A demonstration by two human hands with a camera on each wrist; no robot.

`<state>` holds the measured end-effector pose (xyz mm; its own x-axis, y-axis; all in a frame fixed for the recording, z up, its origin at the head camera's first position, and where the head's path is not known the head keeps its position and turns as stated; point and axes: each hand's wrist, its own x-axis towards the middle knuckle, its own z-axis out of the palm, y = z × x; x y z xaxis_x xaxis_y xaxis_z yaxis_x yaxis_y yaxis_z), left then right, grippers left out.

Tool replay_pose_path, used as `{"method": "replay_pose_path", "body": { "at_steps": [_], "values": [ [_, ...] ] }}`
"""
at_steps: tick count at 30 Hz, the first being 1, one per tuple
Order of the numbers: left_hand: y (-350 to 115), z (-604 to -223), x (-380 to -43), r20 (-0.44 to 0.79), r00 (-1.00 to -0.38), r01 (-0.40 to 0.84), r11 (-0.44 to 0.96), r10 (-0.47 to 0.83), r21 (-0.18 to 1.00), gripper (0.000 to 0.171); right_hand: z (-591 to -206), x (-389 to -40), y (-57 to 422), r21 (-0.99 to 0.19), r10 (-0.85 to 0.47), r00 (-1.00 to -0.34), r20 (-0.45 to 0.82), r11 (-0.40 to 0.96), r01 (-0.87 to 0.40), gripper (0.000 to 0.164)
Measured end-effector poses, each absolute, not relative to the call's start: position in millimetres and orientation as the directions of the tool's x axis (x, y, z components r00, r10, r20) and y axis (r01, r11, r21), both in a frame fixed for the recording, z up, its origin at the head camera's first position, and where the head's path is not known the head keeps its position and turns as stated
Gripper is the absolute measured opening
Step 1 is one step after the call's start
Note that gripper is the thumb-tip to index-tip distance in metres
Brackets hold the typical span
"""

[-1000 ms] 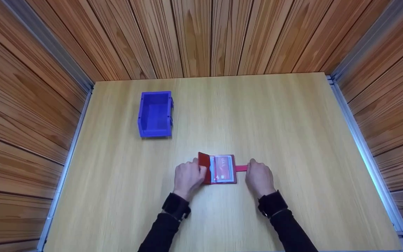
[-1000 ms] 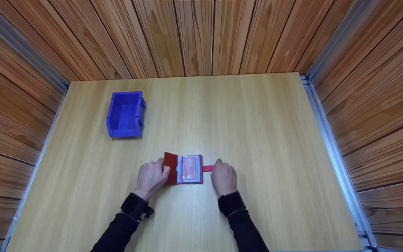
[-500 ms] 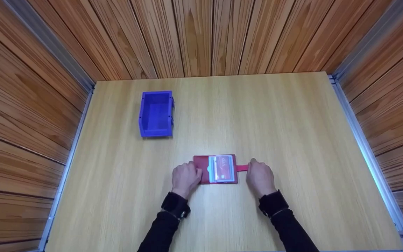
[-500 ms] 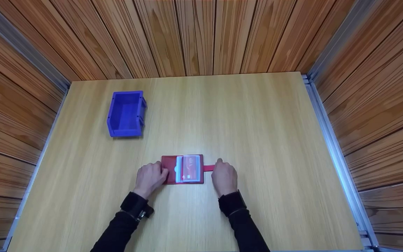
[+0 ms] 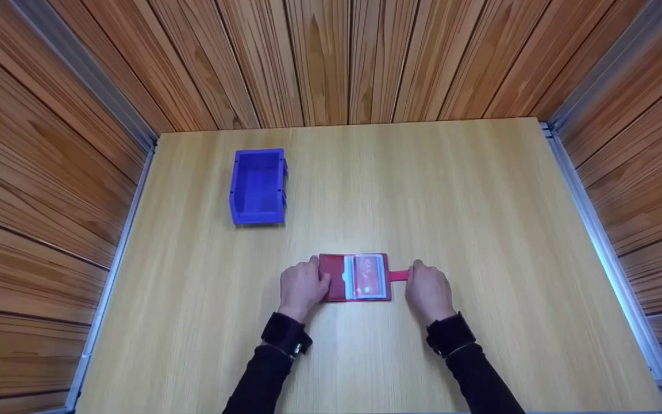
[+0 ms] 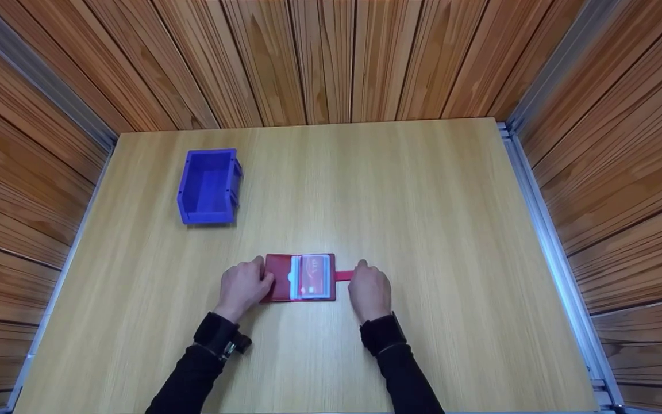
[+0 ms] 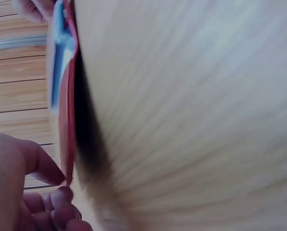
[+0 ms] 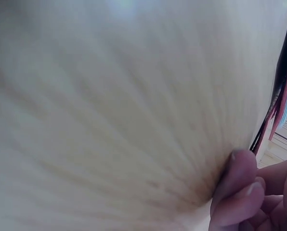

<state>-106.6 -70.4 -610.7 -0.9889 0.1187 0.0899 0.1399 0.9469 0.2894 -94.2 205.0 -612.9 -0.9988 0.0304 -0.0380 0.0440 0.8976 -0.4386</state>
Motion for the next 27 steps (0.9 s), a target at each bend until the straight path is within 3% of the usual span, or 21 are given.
{"method": "replay_pose_path", "body": {
  "at_steps": [6, 13, 21, 27],
  "values": [
    [-74, -600, -112, 0.14, -0.981, 0.172, 0.946, 0.137, 0.276, 0.043, -611, -93, 205, -0.45, 0.04, -0.999, -0.029, 0.891, 0.049, 0.026],
    [-74, -594, -116, 0.233, -0.958, 0.23, 0.934, 0.168, 0.272, 0.027, -606, -93, 202, -0.414, 0.026, -0.994, 0.108, 0.91, -0.021, 0.017],
    [-71, -587, -117, 0.194, -0.952, 0.287, 0.91, 0.236, 0.299, 0.03, -598, -92, 195, -0.375, 0.001, -0.982, 0.189, 0.924, -0.071, 0.031],
    [-67, -591, -114, 0.173, -0.907, 0.419, 0.853, 0.383, 0.31, 0.028, -599, -93, 193, -0.369, -0.153, -0.964, 0.216, 0.902, -0.226, 0.033]
  ]
}}
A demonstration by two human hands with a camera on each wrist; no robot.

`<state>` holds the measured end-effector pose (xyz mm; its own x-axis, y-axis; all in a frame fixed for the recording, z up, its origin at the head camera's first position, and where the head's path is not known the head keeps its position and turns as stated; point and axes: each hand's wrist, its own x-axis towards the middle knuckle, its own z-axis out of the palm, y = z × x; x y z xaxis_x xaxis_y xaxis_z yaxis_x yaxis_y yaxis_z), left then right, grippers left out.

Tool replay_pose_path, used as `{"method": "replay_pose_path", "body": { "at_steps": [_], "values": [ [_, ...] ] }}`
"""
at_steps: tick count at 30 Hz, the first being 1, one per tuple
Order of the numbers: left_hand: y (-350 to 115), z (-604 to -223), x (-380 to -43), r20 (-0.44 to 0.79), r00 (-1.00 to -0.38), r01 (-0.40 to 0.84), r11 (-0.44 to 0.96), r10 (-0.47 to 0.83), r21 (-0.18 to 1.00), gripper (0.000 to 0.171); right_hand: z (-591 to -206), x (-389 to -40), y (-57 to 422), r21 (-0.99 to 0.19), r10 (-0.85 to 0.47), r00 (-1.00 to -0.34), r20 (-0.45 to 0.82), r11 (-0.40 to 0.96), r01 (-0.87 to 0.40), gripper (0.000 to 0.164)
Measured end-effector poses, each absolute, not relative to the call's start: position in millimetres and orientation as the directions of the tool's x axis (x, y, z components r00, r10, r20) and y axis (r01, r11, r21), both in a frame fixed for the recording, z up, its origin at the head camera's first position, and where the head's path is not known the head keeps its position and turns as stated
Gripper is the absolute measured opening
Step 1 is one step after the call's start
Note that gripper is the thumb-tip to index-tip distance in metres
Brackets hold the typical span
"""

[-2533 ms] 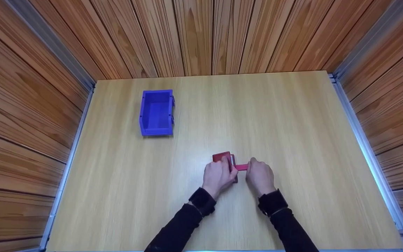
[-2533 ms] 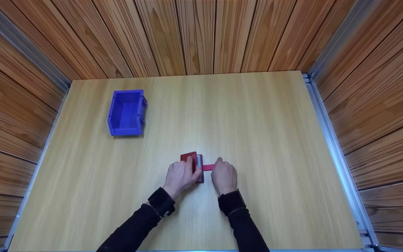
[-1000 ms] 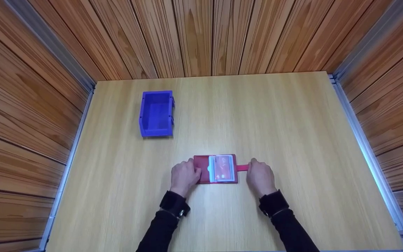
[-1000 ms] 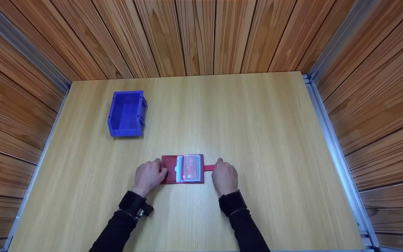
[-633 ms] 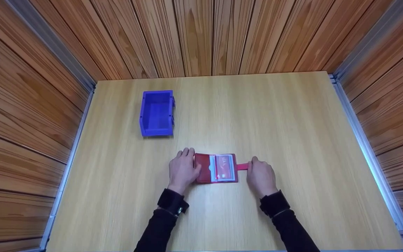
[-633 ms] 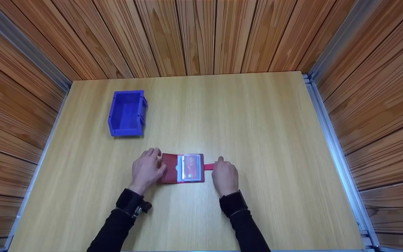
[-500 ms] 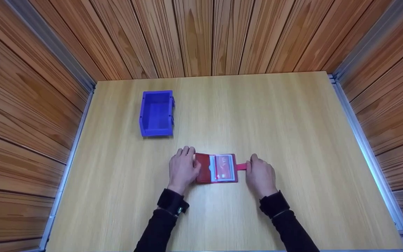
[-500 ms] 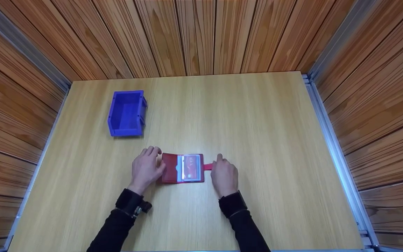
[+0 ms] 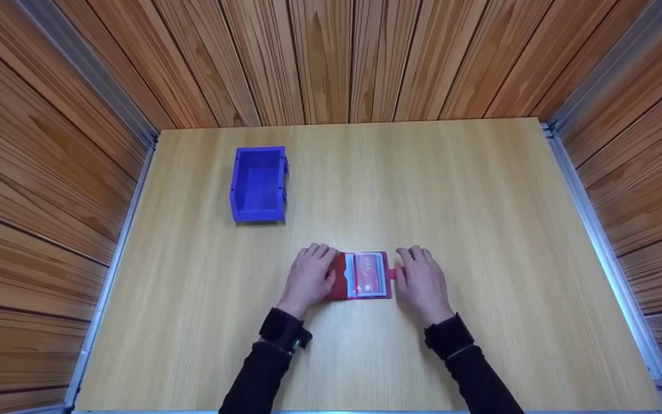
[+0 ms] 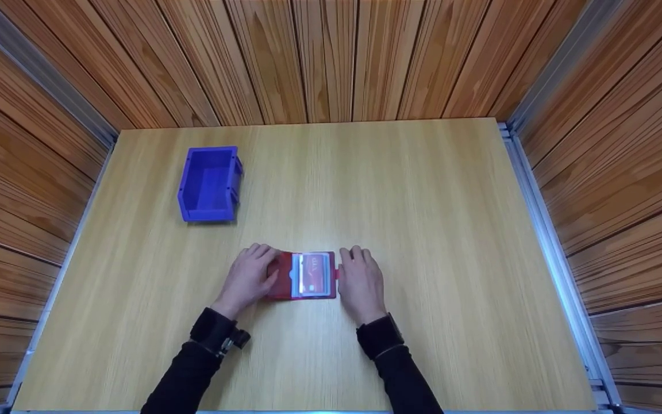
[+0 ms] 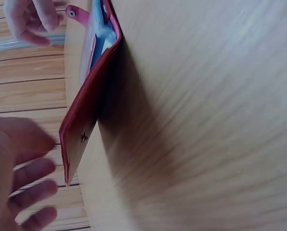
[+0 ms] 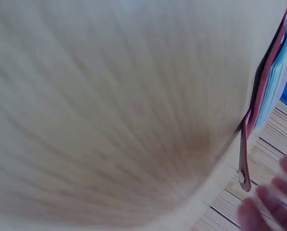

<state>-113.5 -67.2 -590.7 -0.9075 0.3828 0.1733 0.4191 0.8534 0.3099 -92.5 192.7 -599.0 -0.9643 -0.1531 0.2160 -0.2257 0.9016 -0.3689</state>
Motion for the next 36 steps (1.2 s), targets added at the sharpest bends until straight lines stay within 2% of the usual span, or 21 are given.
{"method": "replay_pose_path", "body": {
  "at_steps": [5, 9, 13, 19, 25, 36],
  "values": [
    [-59, -598, -111, 0.195, -0.864, 0.504, 0.796, 0.465, 0.336, 0.02, -603, -92, 193, -0.371, -0.341, -0.934, 0.103, 0.858, -0.354, 0.062],
    [-52, -602, -110, 0.176, -0.872, 0.489, 0.787, 0.457, 0.377, 0.014, -608, -92, 194, -0.362, -0.385, -0.923, 0.011, 0.859, -0.363, 0.081],
    [-43, -605, -109, 0.116, -0.905, 0.418, 0.807, 0.409, 0.416, 0.012, -612, -93, 194, -0.364, -0.387, -0.922, -0.023, 0.862, -0.353, 0.082],
    [-29, -606, -111, 0.004, -0.96, 0.25, 0.848, 0.28, 0.467, 0.016, -613, -94, 194, -0.391, -0.391, -0.92, -0.031, 0.852, -0.349, 0.081],
    [-23, -606, -115, -0.099, -0.972, 0.126, 0.833, 0.212, 0.539, 0.02, -613, -95, 194, -0.415, -0.385, -0.922, -0.035, 0.845, -0.338, 0.081],
    [-26, -613, -117, -0.097, -0.977, 0.094, 0.788, 0.191, 0.609, 0.02, -612, -95, 194, -0.417, -0.394, -0.917, -0.065, 0.845, -0.334, 0.079]
  ]
}}
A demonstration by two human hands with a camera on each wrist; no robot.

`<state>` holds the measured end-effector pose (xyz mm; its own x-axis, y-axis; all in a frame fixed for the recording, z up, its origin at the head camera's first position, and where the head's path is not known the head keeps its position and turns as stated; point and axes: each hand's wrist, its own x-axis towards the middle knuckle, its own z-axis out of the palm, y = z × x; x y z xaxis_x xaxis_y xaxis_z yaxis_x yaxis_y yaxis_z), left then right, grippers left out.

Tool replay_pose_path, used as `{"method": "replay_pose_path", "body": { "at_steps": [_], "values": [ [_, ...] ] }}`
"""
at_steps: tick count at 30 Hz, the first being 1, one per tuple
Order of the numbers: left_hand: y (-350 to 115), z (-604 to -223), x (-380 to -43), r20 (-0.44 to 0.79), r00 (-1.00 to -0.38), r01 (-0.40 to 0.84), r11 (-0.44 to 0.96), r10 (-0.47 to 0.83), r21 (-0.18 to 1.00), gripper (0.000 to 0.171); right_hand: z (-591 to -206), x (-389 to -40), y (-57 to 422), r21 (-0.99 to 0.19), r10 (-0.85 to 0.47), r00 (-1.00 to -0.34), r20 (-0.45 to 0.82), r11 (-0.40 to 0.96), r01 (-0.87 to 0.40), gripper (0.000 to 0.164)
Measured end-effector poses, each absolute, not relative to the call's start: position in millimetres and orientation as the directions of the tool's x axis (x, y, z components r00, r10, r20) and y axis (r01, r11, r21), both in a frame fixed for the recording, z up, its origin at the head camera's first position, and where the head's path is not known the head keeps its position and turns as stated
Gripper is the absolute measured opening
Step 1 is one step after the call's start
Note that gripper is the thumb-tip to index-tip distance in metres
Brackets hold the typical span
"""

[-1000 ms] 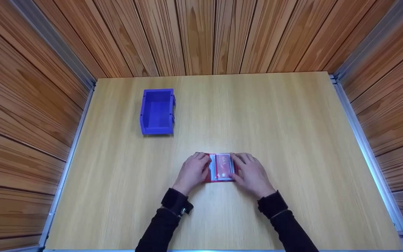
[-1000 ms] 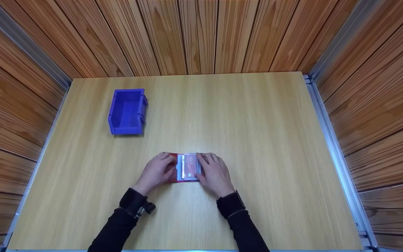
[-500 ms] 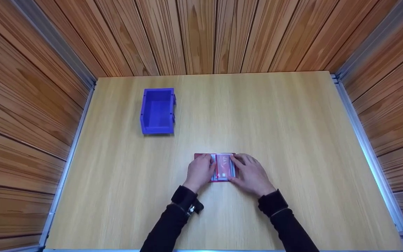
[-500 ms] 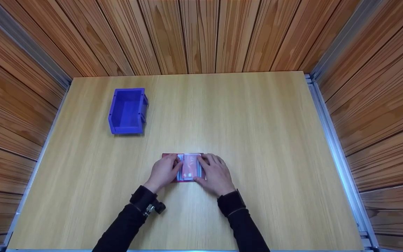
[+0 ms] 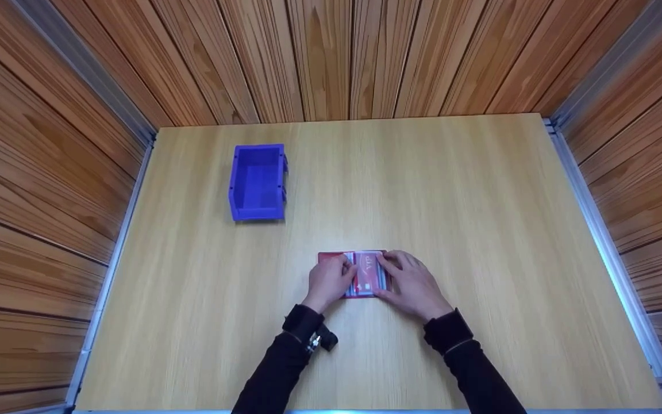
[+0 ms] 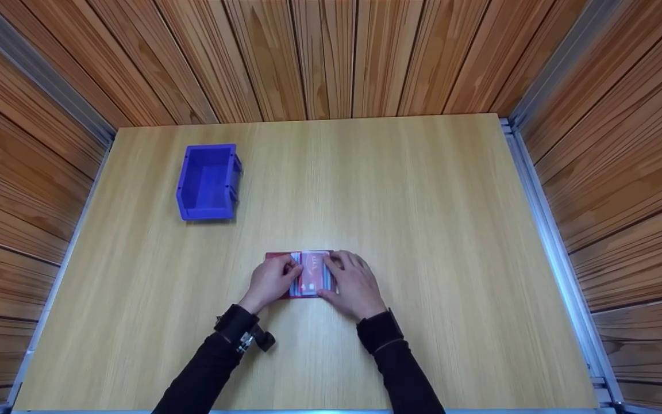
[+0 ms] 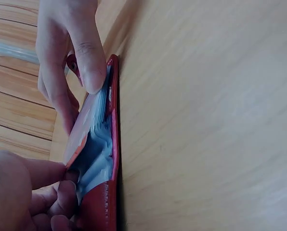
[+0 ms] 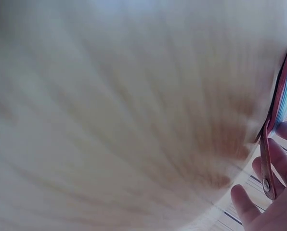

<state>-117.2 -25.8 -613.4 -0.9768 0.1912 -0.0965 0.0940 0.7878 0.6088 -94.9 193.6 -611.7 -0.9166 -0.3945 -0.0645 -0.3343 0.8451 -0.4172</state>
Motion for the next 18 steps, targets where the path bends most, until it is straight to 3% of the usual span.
{"method": "replay_pose_path", "body": {
  "at_steps": [18],
  "values": [
    [-26.3, -614.1, -115.5, -0.119, -0.975, 0.074, 0.782, 0.186, 0.619, 0.021, -612.2, -94.7, 193.4, -0.403, -0.381, -0.922, -0.074, 0.857, -0.322, 0.08]
  ]
}}
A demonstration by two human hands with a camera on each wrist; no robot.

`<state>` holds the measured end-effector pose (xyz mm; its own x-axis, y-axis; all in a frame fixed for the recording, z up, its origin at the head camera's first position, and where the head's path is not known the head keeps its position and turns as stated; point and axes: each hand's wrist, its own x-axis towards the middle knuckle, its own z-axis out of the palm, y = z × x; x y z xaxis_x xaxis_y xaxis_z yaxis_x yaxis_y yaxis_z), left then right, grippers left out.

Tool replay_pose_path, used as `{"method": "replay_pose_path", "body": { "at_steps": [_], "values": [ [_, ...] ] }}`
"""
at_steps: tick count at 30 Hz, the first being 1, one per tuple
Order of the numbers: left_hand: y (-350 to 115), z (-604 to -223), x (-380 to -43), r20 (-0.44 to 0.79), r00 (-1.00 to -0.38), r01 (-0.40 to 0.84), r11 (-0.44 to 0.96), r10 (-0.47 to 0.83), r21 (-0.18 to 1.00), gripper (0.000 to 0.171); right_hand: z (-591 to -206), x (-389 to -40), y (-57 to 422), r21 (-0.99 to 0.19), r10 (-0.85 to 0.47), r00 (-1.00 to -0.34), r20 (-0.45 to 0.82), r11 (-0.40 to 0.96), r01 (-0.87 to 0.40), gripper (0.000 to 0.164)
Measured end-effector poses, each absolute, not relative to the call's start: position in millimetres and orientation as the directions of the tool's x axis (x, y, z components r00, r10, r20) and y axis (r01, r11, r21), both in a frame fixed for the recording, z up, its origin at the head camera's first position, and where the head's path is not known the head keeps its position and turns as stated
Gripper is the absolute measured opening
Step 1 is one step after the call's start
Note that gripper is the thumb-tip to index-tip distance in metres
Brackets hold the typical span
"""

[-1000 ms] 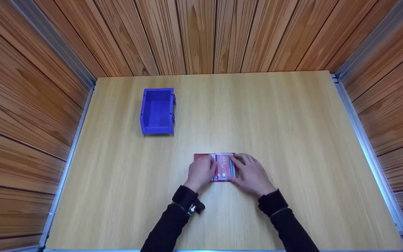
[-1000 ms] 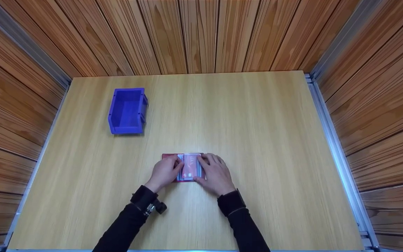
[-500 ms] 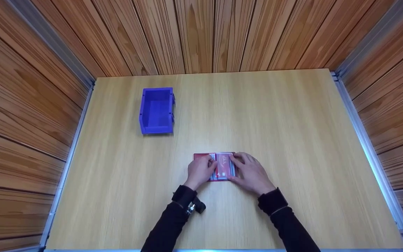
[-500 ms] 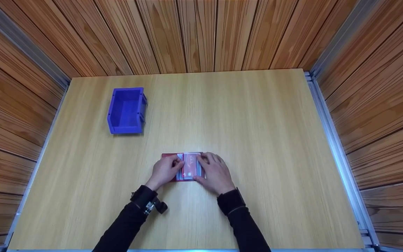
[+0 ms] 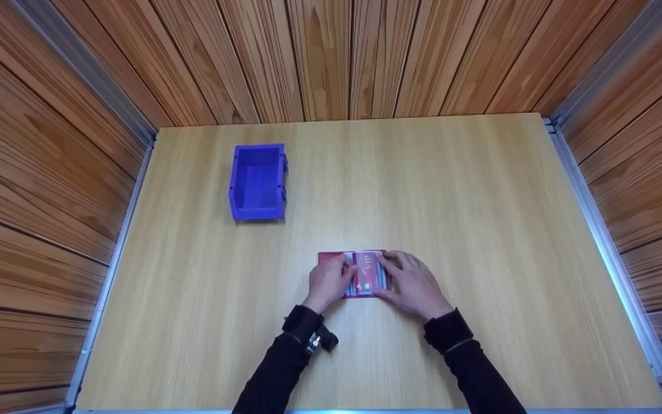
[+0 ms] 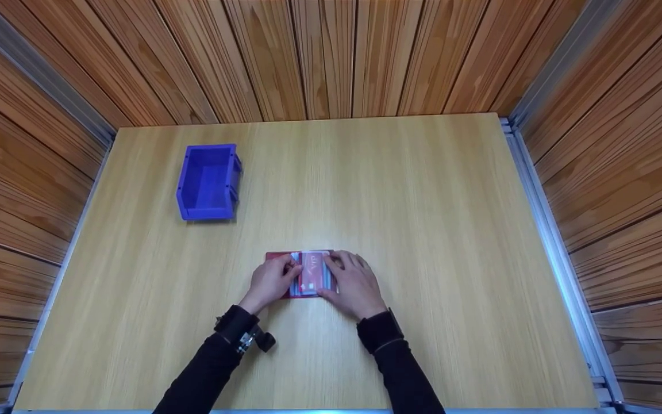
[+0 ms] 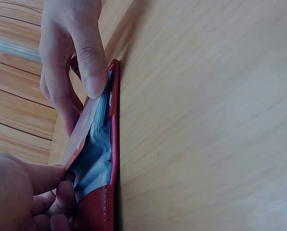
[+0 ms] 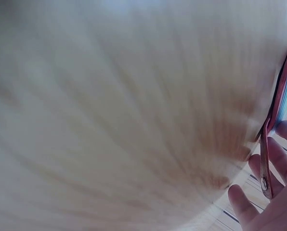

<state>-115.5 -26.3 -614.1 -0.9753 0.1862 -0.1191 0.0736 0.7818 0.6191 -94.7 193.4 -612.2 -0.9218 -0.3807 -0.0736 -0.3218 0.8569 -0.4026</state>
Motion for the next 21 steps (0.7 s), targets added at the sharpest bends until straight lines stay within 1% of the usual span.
{"method": "replay_pose_path", "body": {
  "at_steps": [3, 9, 16, 21],
  "values": [
    [-29, -614, -117, -0.133, -0.972, 0.063, 0.757, 0.195, 0.651, 0.021, -611, -94, 193, -0.407, -0.374, -0.924, -0.082, 0.859, -0.312, 0.081],
    [-39, -612, -119, -0.122, -0.968, 0.062, 0.683, 0.218, 0.728, 0.017, -612, -95, 193, -0.412, -0.378, -0.923, -0.075, 0.854, -0.316, 0.083],
    [-60, -602, -122, -0.221, -0.947, -0.031, 0.62, 0.232, 0.784, 0.017, -613, -94, 192, -0.414, -0.364, -0.926, -0.1, 0.861, -0.294, 0.084],
    [-81, -594, -123, -0.213, -0.95, -0.05, 0.568, 0.226, 0.822, 0.015, -613, -94, 192, -0.41, -0.361, -0.927, -0.101, 0.864, -0.292, 0.084]
  ]
}}
